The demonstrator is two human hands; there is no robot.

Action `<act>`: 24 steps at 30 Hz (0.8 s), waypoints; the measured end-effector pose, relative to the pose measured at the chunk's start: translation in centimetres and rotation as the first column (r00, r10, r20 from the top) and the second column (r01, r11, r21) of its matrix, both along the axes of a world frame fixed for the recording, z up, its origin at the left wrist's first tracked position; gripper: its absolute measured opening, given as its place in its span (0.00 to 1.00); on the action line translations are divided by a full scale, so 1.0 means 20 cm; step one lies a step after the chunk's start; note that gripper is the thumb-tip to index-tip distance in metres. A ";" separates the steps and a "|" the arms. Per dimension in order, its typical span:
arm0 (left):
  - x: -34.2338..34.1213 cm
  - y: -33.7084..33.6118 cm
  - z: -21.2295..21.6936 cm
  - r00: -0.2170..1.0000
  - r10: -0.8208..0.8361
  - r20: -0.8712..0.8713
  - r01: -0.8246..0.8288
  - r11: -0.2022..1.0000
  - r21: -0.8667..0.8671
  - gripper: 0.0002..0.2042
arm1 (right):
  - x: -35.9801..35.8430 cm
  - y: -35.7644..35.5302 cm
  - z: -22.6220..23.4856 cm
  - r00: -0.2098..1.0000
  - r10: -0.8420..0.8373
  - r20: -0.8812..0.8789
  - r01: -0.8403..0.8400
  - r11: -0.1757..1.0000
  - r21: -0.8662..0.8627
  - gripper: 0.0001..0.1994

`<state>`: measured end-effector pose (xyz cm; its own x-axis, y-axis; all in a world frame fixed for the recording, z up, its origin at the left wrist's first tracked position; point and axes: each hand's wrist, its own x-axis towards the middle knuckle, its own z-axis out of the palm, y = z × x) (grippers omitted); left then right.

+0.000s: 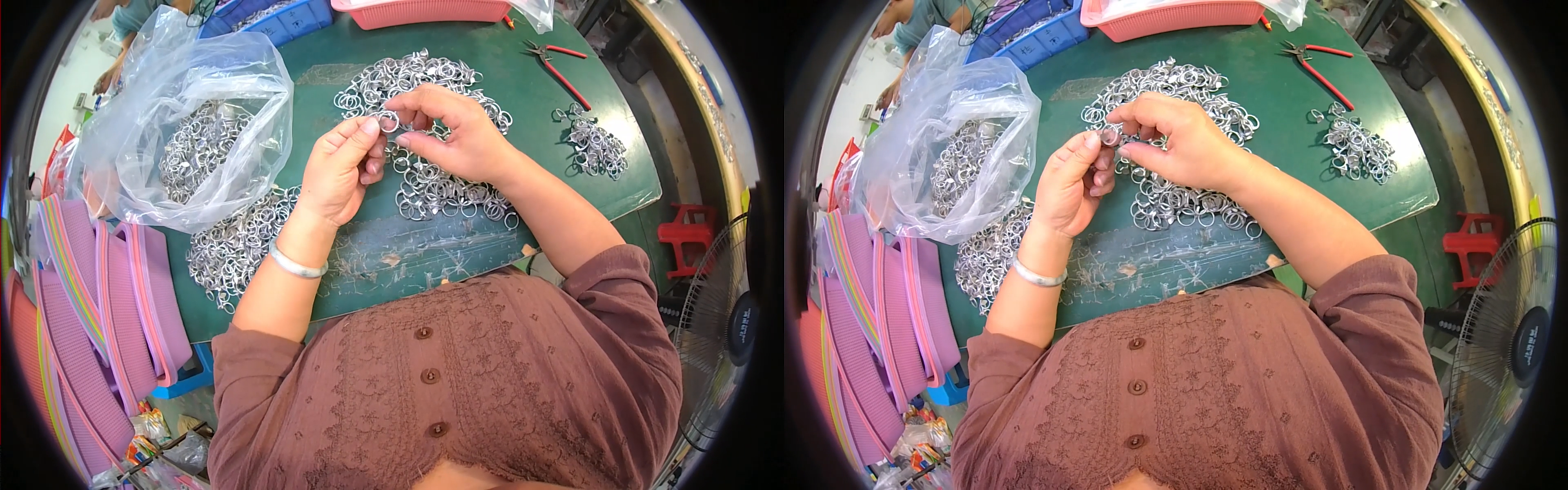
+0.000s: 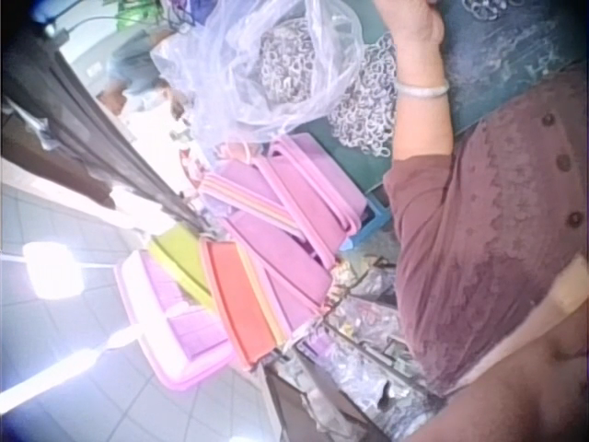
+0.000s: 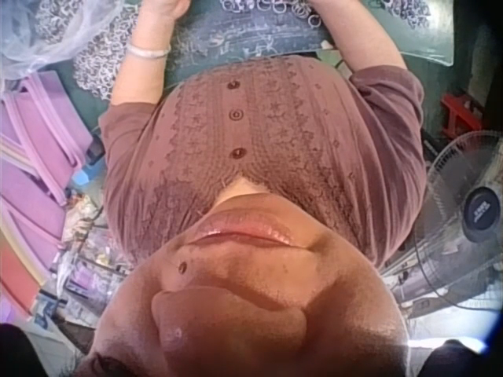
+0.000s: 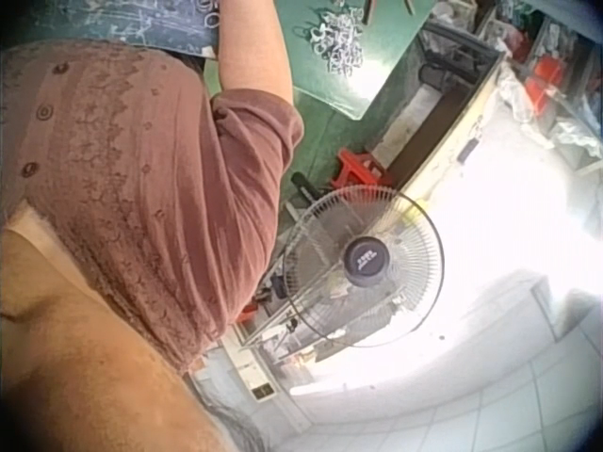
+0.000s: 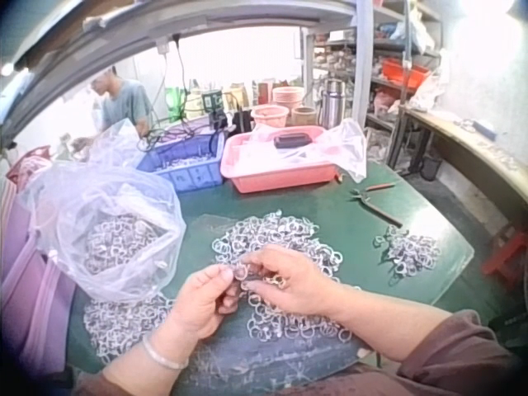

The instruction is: The person joins small metal rings and clips together by hand at a workbench, picking them up from a pile and a plastic bag.

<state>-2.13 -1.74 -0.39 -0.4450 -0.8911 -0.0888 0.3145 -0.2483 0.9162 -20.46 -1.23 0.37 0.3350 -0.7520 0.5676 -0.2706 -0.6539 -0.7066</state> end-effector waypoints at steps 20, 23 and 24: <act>-0.04 0.06 0.02 0.998 0.025 -0.058 -0.021 0.998 0.064 0.04 | 0.01 0.01 0.00 0.999 0.050 -0.012 -0.050 0.998 0.030 0.16; -0.05 0.08 0.04 0.996 0.084 -0.016 -0.083 0.995 0.055 0.03 | 0.00 0.01 -0.02 0.994 0.099 0.037 -0.103 0.985 0.138 0.15; -0.05 0.09 0.04 0.993 0.116 0.016 -0.116 0.992 0.041 0.03 | 0.00 0.01 -0.02 0.984 0.141 0.109 -0.161 0.966 0.204 0.14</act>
<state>-3.13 0.03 0.44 -0.3373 -0.9320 -0.1324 0.3315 -0.2492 0.9099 -20.44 -1.10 -0.10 0.4068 -0.8029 0.4356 -0.1068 -0.5154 -0.8502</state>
